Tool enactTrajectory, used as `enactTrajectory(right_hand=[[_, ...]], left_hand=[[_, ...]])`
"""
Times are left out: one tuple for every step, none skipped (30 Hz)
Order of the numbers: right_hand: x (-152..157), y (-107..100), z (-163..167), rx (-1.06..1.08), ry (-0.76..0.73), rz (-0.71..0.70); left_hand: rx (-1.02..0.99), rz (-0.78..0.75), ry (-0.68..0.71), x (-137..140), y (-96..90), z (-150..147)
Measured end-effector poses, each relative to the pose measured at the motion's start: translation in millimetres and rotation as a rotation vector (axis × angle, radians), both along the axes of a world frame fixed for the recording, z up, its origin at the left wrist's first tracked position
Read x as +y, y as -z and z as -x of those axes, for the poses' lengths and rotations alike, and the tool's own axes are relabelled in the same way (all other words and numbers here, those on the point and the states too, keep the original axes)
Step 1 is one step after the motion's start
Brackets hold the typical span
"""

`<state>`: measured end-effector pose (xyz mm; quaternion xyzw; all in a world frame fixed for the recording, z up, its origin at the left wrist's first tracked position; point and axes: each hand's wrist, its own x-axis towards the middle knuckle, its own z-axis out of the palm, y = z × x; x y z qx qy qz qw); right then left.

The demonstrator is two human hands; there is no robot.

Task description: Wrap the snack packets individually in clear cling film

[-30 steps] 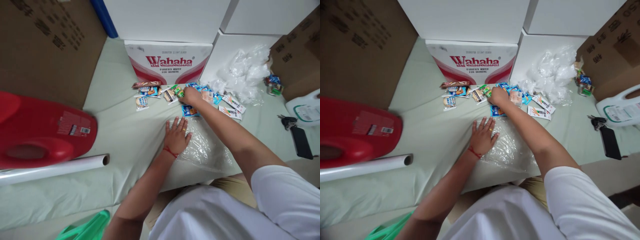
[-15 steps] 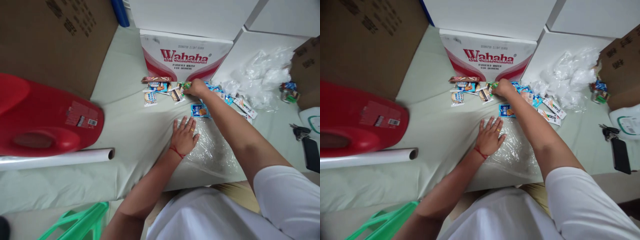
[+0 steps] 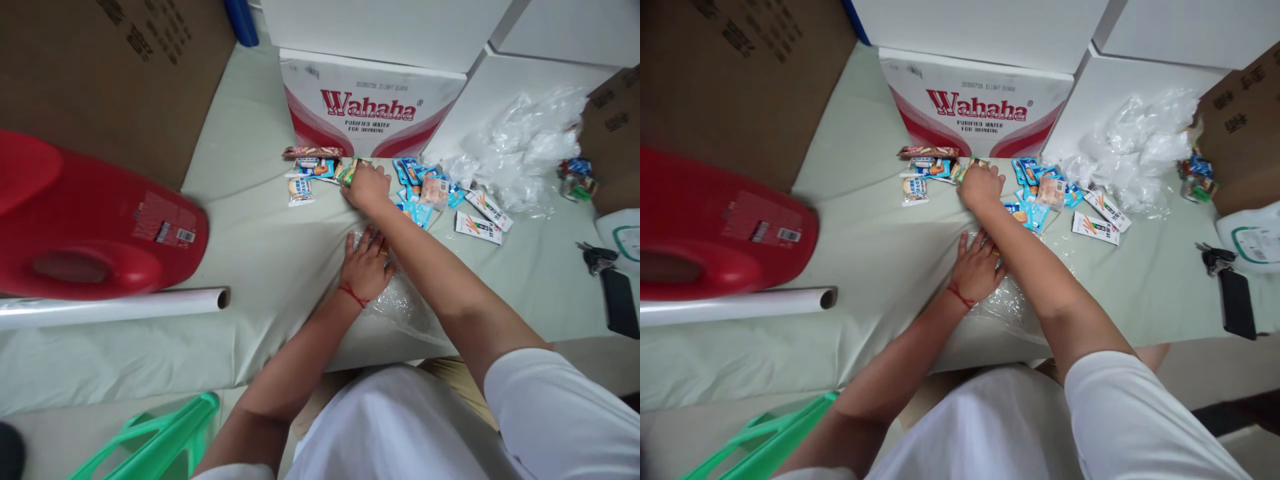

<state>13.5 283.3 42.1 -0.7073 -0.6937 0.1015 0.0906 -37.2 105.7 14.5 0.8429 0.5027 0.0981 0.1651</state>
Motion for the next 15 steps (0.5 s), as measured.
enactTrajectory(right_hand=[[-1,-2,-3,-0.004,-0.013,0.023],[-3,-6,-9,-0.006,-0.034,0.057],[-6,-11,-17,0.001,-0.061,0.096],[-12,-18,-29,0.024,-0.092,0.131],[-20,-26,-43,0.065,-0.128,0.156],[-30,-34,-59,0.119,-0.164,0.167],[-42,-42,-77,0.185,-0.201,0.161],[-56,-49,-95,0.244,-0.236,0.153],[-71,-55,-114,0.288,-0.261,0.143],[-86,-60,-132,0.315,-0.294,0.156],[-102,-62,-148,0.336,-0.320,0.172],[-118,-62,-161,0.341,-0.348,0.195],[-132,-60,-172,0.330,-0.379,0.216],[-146,-57,-180,0.311,-0.415,0.234],[-158,-53,-185,0.284,-0.453,0.250]], left_hand=[[0.001,-0.004,-0.002,0,0.1,0],[0.001,-0.008,-0.007,0,0.2,0],[0.002,-0.013,-0.013,-1,0.3,0],[0.002,-0.017,-0.018,-1,0.5,0],[0.004,-0.021,-0.022,-1,0.7,0],[0.006,-0.024,-0.022,-1,0.9,0],[0.007,-0.029,-0.019,-1,1.2,0],[0.007,-0.036,-0.015,-1,1.6,0],[0.006,-0.043,-0.011,-1,1.9,0],[0.004,-0.048,-0.010,-1,2.3,0],[0.003,-0.051,-0.009,-1,2.6,0],[0.003,-0.052,-0.011,-1,2.8,0],[0.003,-0.052,-0.015,-1,2.9,0],[0.004,-0.053,-0.020,-1,2.8,0],[0.005,-0.055,-0.025,-1,2.7,0]])
